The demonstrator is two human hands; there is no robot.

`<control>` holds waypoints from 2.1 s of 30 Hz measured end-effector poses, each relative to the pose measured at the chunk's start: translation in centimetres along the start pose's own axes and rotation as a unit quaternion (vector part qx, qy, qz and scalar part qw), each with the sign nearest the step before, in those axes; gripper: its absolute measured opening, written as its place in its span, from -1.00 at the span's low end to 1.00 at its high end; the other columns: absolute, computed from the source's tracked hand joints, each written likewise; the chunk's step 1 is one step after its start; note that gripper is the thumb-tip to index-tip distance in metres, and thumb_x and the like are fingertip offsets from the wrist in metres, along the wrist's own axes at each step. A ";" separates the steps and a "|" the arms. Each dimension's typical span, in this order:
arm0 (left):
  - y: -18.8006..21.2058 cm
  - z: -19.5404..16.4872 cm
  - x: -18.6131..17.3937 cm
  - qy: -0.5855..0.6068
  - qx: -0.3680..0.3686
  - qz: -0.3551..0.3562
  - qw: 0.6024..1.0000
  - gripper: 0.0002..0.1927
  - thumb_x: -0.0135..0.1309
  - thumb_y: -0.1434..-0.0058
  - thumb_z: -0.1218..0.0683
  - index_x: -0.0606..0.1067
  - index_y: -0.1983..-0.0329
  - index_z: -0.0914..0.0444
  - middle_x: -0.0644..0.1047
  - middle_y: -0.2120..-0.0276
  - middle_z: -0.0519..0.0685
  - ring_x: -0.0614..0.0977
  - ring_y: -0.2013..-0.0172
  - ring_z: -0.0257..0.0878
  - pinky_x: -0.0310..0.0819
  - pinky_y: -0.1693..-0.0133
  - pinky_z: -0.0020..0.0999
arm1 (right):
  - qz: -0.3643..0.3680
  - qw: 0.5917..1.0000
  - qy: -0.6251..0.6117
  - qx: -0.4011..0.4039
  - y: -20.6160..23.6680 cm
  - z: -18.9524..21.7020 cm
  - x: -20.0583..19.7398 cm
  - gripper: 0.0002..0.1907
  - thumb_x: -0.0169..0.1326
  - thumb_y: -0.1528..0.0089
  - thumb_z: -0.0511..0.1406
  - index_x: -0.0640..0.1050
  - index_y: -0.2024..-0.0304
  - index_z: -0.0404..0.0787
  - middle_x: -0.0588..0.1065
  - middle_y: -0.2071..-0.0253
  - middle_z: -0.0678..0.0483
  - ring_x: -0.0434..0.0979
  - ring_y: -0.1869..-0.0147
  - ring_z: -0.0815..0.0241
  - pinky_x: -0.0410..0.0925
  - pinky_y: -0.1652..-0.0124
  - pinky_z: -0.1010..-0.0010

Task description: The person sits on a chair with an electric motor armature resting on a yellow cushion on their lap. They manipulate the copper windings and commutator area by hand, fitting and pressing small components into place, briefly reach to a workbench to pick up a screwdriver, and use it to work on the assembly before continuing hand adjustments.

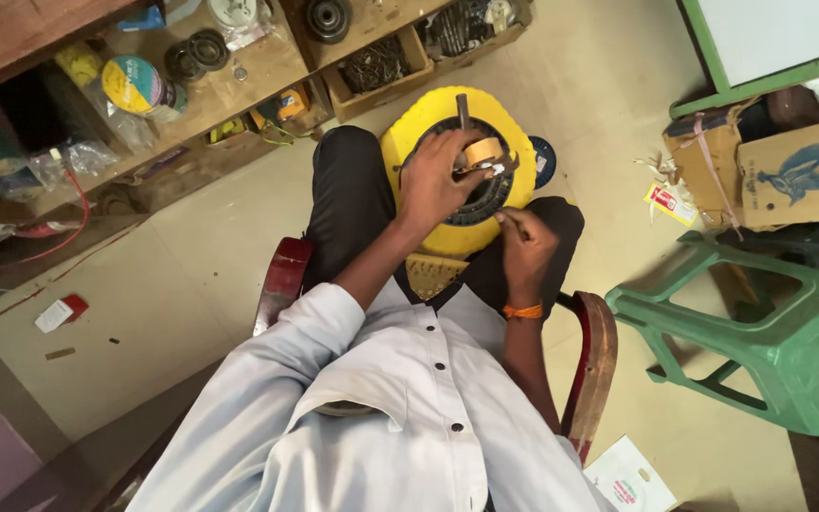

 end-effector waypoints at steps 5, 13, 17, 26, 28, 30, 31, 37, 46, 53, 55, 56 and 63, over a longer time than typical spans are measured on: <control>-0.1 1.7 0.4 0.004 0.039 -0.006 0.999 -0.52 0.41 -0.06 0.08 0.49 0.00 0.29 0.53 0.19 0.06 0.55 0.15 0.05 0.45 0.14 -0.09 | 0.020 0.995 0.089 -0.029 -4.5 3.3 -1.9 -0.93 0.18 -0.30 -0.46 0.66 0.18 -0.33 0.59 0.35 0.06 0.41 0.40 0.39 0.27 0.37 0.52; -0.9 3.0 1.2 0.061 0.107 -0.067 0.990 -0.52 0.39 -0.08 0.13 0.46 -0.01 0.30 0.53 0.15 0.11 0.57 0.12 0.06 0.48 0.08 -0.14 | 0.180 0.902 0.209 -0.332 -13.0 9.6 0.6 -0.91 0.26 -0.24 -0.41 0.63 0.23 -0.33 0.62 0.27 -0.04 0.61 0.26 -0.04 0.43 0.21 0.25; -0.3 3.6 2.0 0.127 0.081 -0.073 0.986 -0.63 0.35 -0.15 0.22 0.46 0.03 0.28 0.51 0.21 0.07 0.59 0.15 0.01 0.50 0.07 -0.19 | 0.211 0.908 0.191 -0.306 -15.2 9.5 0.3 -0.89 0.26 -0.29 -0.39 0.62 0.19 -0.34 0.61 0.22 -0.05 0.64 0.19 -0.02 0.46 0.17 0.28; -0.5 3.9 2.4 0.139 0.031 -0.033 0.989 -0.58 0.31 -0.21 0.14 0.42 -0.08 0.22 0.56 0.10 0.10 0.65 0.07 -0.02 0.53 0.03 -0.22 | 0.365 0.868 0.211 -0.262 -20.7 5.5 4.8 -0.91 0.25 -0.25 -0.33 0.68 0.21 -0.20 0.62 0.28 -0.03 0.64 0.24 0.02 0.45 0.21 0.27; -0.9 4.4 2.4 0.247 -0.015 0.013 0.969 -0.47 0.27 -0.27 0.10 0.30 -0.22 0.16 0.54 0.01 0.06 0.62 -0.02 -0.09 0.53 -0.03 -0.22 | 0.379 0.842 0.237 -0.301 -21.2 5.4 5.5 -0.88 0.28 -0.25 -0.29 0.68 0.22 -0.20 0.62 0.28 -0.03 0.61 0.23 -0.03 0.43 0.20 0.22; -1.6 5.0 2.4 0.437 -0.067 0.069 0.894 -0.30 0.20 -0.37 0.07 0.08 -0.44 0.09 0.48 -0.12 -0.02 0.54 -0.19 -0.18 0.49 -0.15 -0.19 | 0.405 0.848 0.243 -0.242 -21.8 5.4 5.9 -0.86 0.30 -0.22 -0.25 0.69 0.24 -0.18 0.59 0.34 -0.04 0.58 0.29 -0.03 0.40 0.26 0.19; -2.2 5.7 2.5 0.494 -0.147 0.071 0.854 -0.29 0.14 -0.36 0.05 0.06 -0.47 0.07 0.53 -0.03 0.00 0.57 -0.10 -0.18 0.51 -0.10 -0.20 | 0.414 0.850 0.246 -0.212 -22.2 5.7 6.0 -0.85 0.31 -0.20 -0.23 0.70 0.25 -0.16 0.58 0.37 -0.05 0.57 0.33 -0.02 0.39 0.29 0.18; -4.2 6.9 3.0 0.596 -0.167 0.106 0.778 -0.26 0.09 -0.41 0.17 0.00 -0.53 0.02 0.56 0.13 -0.01 0.58 0.05 -0.26 0.52 0.00 -0.31 | 0.325 0.831 0.327 -0.313 -21.2 11.6 4.5 -0.71 0.35 -0.27 -0.18 0.62 0.30 -0.28 0.54 0.38 -0.09 0.52 0.31 -0.08 0.35 0.27 0.16; -5.7 6.8 0.8 0.454 -0.017 0.190 0.870 -0.25 0.09 -0.46 0.23 -0.03 -0.56 0.03 0.60 0.21 -0.04 0.61 0.17 -0.33 0.50 0.05 -0.37 | 0.201 0.929 0.236 -0.201 -12.6 15.6 0.5 -0.89 0.29 -0.27 -0.35 0.65 0.23 -0.28 0.53 0.44 -0.01 0.40 0.51 0.25 0.23 0.45 0.38; -6.0 7.9 0.8 0.441 -0.022 0.184 0.878 -0.19 0.10 -0.41 0.29 -0.03 -0.57 0.06 0.59 0.18 0.00 0.62 0.11 -0.31 0.50 -0.01 -0.31 | 0.079 0.991 0.076 -0.075 -8.0 10.5 1.6 -0.93 0.26 -0.28 -0.44 0.65 0.21 -0.36 0.29 0.56 0.23 0.12 0.48 0.50 0.02 0.48 0.52; -6.4 8.4 1.2 0.425 -0.033 0.191 0.884 -0.25 0.09 -0.38 0.30 0.05 -0.52 0.09 0.54 0.07 -0.03 0.61 0.10 -0.32 0.47 -0.07 -0.31 | 0.052 0.996 0.052 -0.046 -7.2 9.0 2.1 -0.93 0.26 -0.27 -0.43 0.65 0.22 -0.36 0.27 0.57 0.28 0.10 0.49 0.51 -0.01 0.49 0.52; -6.6 8.6 1.3 0.401 -0.024 0.191 0.896 -0.31 0.08 -0.37 0.32 0.11 -0.48 0.12 0.49 -0.06 -0.05 0.62 0.06 -0.31 0.44 -0.16 -0.32 | 0.039 0.997 0.059 -0.034 -6.5 8.2 2.5 -0.92 0.27 -0.27 -0.42 0.66 0.22 -0.36 0.26 0.57 0.28 0.09 0.49 0.51 -0.01 0.49 0.53; -6.9 10.1 1.9 0.390 -0.004 0.210 0.896 -0.73 0.06 -0.41 0.35 0.40 -0.11 0.25 0.45 -0.06 -0.06 0.56 -0.09 -0.31 0.49 -0.18 -0.33 | 0.009 0.997 -0.070 0.017 -3.3 4.9 3.9 -0.91 0.22 -0.31 -0.40 0.65 0.19 -0.35 0.48 0.44 0.29 0.20 0.43 0.57 0.08 0.44 0.61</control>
Point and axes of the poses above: each hand's wrist, its own y-axis away from the middle knuckle, its own x-axis out of the palm, z = x × y, the point moved 3 cm from there along -y, towards the middle knuckle
